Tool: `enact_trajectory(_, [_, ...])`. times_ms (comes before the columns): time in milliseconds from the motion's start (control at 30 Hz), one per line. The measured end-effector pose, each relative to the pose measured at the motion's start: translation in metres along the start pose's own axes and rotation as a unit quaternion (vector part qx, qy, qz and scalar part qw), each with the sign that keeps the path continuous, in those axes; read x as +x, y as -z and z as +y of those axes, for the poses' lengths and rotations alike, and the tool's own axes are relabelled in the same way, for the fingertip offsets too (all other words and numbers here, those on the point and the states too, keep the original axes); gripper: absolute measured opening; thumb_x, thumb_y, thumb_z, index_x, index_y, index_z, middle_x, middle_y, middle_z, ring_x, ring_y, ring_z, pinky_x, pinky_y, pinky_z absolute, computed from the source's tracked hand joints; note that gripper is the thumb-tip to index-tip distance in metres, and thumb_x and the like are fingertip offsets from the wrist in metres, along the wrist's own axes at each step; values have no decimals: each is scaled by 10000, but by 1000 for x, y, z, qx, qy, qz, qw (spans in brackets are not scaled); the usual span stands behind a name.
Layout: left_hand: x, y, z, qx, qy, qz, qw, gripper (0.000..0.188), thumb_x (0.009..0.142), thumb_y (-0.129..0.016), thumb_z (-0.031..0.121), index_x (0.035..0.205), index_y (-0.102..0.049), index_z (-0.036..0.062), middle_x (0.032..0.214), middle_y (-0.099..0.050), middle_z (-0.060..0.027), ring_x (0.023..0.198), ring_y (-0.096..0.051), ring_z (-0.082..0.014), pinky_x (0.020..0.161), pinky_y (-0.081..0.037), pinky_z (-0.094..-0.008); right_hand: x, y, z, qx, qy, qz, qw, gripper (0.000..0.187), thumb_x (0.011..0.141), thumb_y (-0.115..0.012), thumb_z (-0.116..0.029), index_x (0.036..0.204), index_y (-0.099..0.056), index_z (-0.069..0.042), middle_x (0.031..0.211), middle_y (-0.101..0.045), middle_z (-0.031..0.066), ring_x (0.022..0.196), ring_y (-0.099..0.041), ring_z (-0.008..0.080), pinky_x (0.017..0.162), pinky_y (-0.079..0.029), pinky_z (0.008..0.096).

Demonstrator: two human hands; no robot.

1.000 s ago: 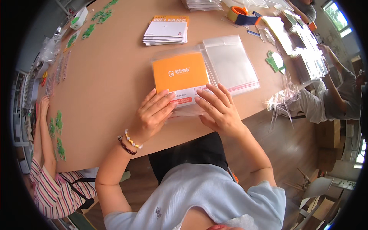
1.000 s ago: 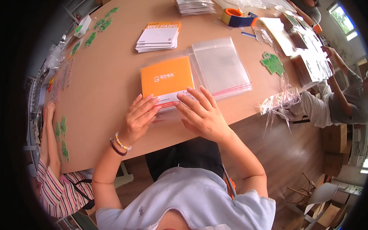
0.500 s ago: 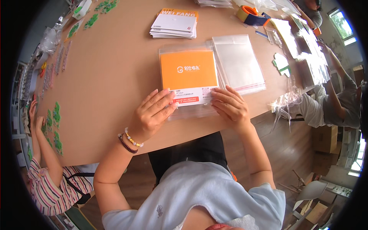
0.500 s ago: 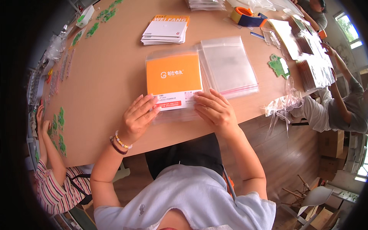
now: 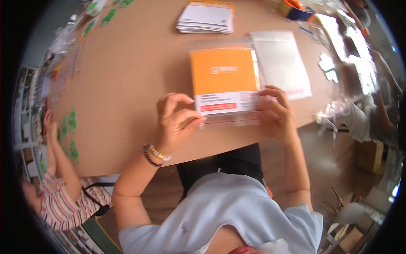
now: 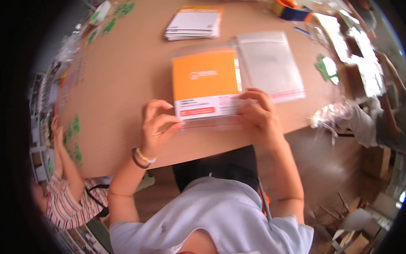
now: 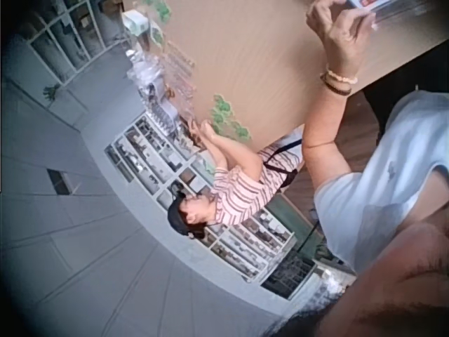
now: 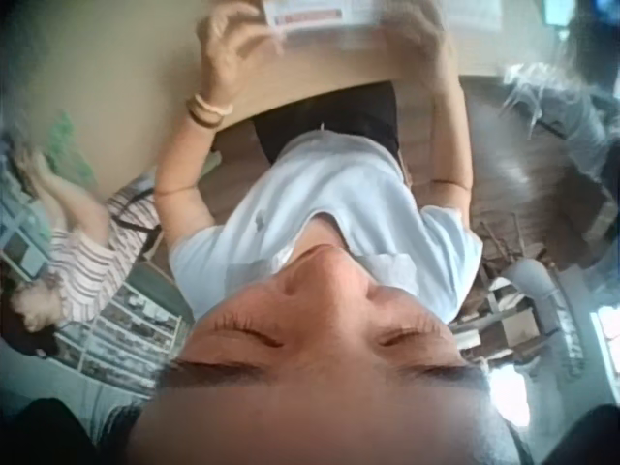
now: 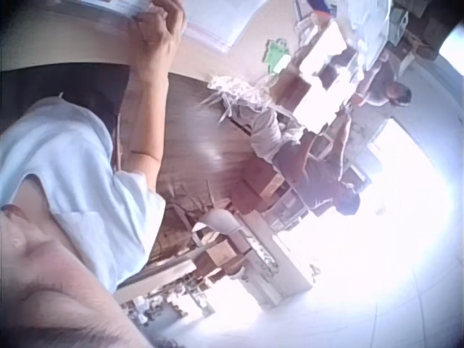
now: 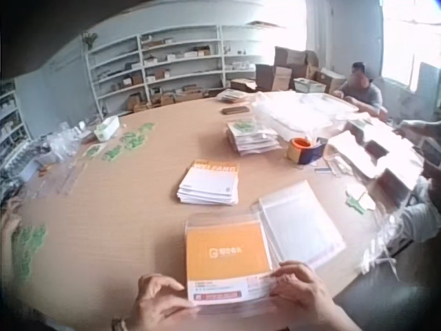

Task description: The person packs printed cards and plastic puzzle pieces into transparent resealable plastic bags by hand.

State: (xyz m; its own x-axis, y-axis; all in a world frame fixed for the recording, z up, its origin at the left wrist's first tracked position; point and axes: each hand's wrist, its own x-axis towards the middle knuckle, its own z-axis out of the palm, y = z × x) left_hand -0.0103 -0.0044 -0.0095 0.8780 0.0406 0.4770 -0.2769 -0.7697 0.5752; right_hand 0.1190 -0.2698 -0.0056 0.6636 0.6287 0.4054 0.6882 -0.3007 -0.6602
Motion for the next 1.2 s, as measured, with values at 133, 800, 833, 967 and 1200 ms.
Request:
enact_trajectory(133, [-3,-3,2,-79,89,-1,993,110,712,-787,139,780,-703,121,951,-528,-12,970,-452,-204,878,-358,-361,2,-4,0,26,-51,4,998,163,658,-767,-53,774,-653,-39,1060,-573,86,1043,-522,279,841,-459,386])
enact_trajectory(800, [6,6,-1,-108,149,-61,981,165,823,-667,133,759,-567,20,858,-476,-63,845,-461,-174,809,-385,-295,15,-4,-18,61,-201,-26,977,150,772,-722,-120,756,-644,8,908,-583,82,926,-537,242,800,-443,331])
enact_trajectory(833, [6,5,-1,-107,150,-61,981,165,823,-667,133,759,-567,20,858,-476,-63,845,-461,-174,809,-385,-295,15,-5,-17,62,-202,-27,977,150,772,-722,-120,756,-644,8,908,-583,82,926,-537,242,800,-443,331])
enact_trajectory(967, [10,3,1,-114,172,-58,977,184,816,-674,156,733,-575,24,802,-495,-62,813,-476,-187,776,-384,-310,13,-9,-14,35,-198,-16,979,158,774,-715,-126,739,-639,8,900,-589,90,909,-526,257,813,-427,344])
enact_trajectory(1200, [11,0,-2,-122,184,-46,974,210,812,-671,177,697,-563,40,728,-514,-55,780,-497,-204,741,-377,-338,14,-14,-18,-20,-175,6,984,154,753,-721,-110,713,-624,2,885,-583,91,880,-517,276,799,-417,359])
